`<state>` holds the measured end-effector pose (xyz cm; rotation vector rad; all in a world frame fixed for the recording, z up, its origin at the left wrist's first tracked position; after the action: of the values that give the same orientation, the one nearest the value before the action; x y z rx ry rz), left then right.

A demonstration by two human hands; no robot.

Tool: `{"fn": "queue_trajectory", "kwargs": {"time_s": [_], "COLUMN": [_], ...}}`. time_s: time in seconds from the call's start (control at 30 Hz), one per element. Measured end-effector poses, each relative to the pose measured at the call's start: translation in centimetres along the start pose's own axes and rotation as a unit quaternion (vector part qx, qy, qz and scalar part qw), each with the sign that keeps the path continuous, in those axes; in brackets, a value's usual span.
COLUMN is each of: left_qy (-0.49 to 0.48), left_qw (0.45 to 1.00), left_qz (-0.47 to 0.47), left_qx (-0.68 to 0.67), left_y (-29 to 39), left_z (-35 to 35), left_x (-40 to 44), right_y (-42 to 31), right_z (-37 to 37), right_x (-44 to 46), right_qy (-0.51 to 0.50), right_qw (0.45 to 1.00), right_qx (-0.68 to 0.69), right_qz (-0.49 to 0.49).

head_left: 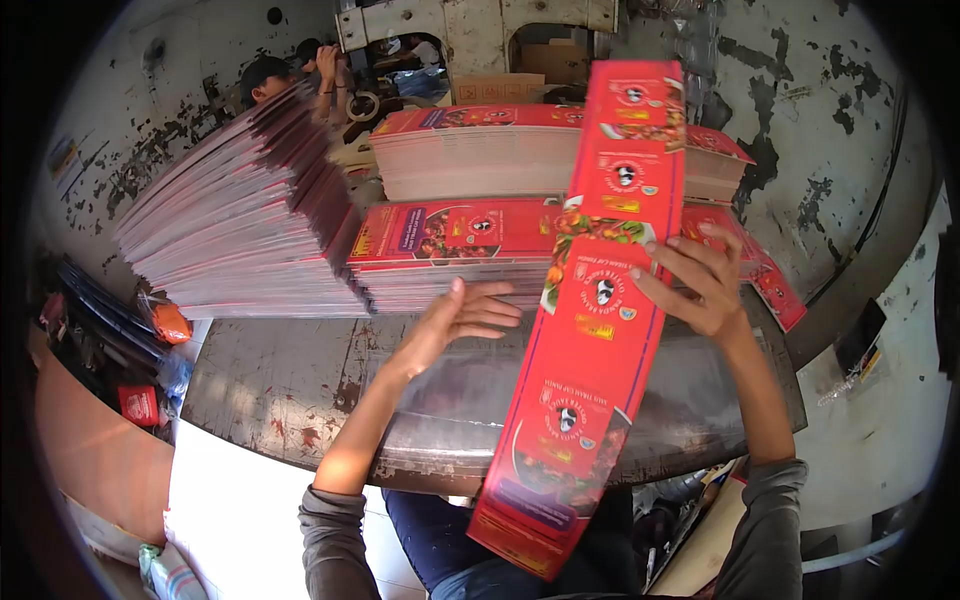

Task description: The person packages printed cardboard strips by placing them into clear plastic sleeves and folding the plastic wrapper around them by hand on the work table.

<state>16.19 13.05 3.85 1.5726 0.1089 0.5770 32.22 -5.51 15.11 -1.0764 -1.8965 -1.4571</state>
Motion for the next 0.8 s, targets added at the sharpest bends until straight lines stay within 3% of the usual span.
{"fn": "queue_trajectory", "kwargs": {"time_s": [0.1, 0.17, 0.23, 0.27, 0.3, 0.33, 0.37, 0.43, 0.5, 0.53, 0.6, 0.7, 0.73, 0.8], "left_qy": [-0.041, 0.003, 0.09, 0.123, 0.123, 0.178, 0.234, 0.255, 0.274, 0.283, 0.295, 0.294, 0.304, 0.296], "left_qw": [0.994, 0.992, 0.994, 0.982, 0.982, 0.972, 0.958, 0.956, 0.953, 0.952, 0.95, 0.95, 0.947, 0.95], "left_qz": [-0.055, -0.07, -0.03, 0.005, 0.003, 0.036, 0.065, 0.067, 0.071, 0.084, 0.1, 0.103, 0.099, 0.096], "left_qx": [-0.085, -0.103, -0.062, -0.146, -0.143, -0.146, -0.152, -0.132, -0.107, -0.079, -0.037, 0.019, -0.018, -0.035], "left_y": [0.3, 1.2, 2.0, 2.8, 2.7, 2.8, 2.8, 2.7, 2.7, 2.9, 3.1, 3.2, 3.0, 2.5], "left_z": [4.7, 5.8, 4.6, 4.4, 3.9, 2.4, 1.1, -0.4, -1.5, -1.9, -2.6, -2.7, -2.4, -2.4], "left_x": [-0.2, 0.0, 0.4, 0.5, 0.7, 0.6, 0.1, -0.7, -1.1, -1.3, -1.5, -1.7, -1.7, -1.6], "right_y": [-1.3, -2.2, -1.6, -1.7, -2.6, -2.5, -3.0, -4.8, -8.2, -8.4, -8.8, -8.5, -8.4, -8.4], "right_z": [0.5, 1.1, 3.2, 3.6, 3.6, 4.3, 5.2, 6.4, 7.0, 6.8, 6.0, 6.3, 6.3, 6.5], "right_x": [-0.3, -0.1, -0.5, -0.9, -0.5, -1.0, -2.5, -4.8, -5.5, -5.5, -4.3, -4.9, -5.1, -5.7], "right_qy": [0.023, -0.004, -0.061, -0.033, -0.031, -0.035, -0.042, -0.1, -0.222, -0.223, -0.251, -0.254, -0.254, -0.244], "right_qw": [0.999, 0.998, 0.953, 0.92, 0.919, 0.819, 0.68, 0.533, 0.379, 0.372, 0.446, 0.44, 0.438, 0.382], "right_qx": [0.01, 0.03, 0.193, 0.268, 0.269, 0.407, 0.528, 0.614, 0.703, 0.705, 0.712, 0.697, 0.695, 0.702], "right_qz": [0.039, 0.053, 0.227, 0.283, 0.285, 0.403, 0.507, 0.573, 0.559, 0.561, 0.481, 0.507, 0.51, 0.549]}}
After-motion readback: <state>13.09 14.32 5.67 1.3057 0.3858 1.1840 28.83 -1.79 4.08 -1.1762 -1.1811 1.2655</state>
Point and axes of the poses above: each hand's wrist, its own x-axis towards the middle knuckle, its own z-axis out of the palm, y = z × x, the point moved 7 cm from there along x, towards the middle knuckle, and after that the axes turned 7 degrees about z, right-handed, at the moved point
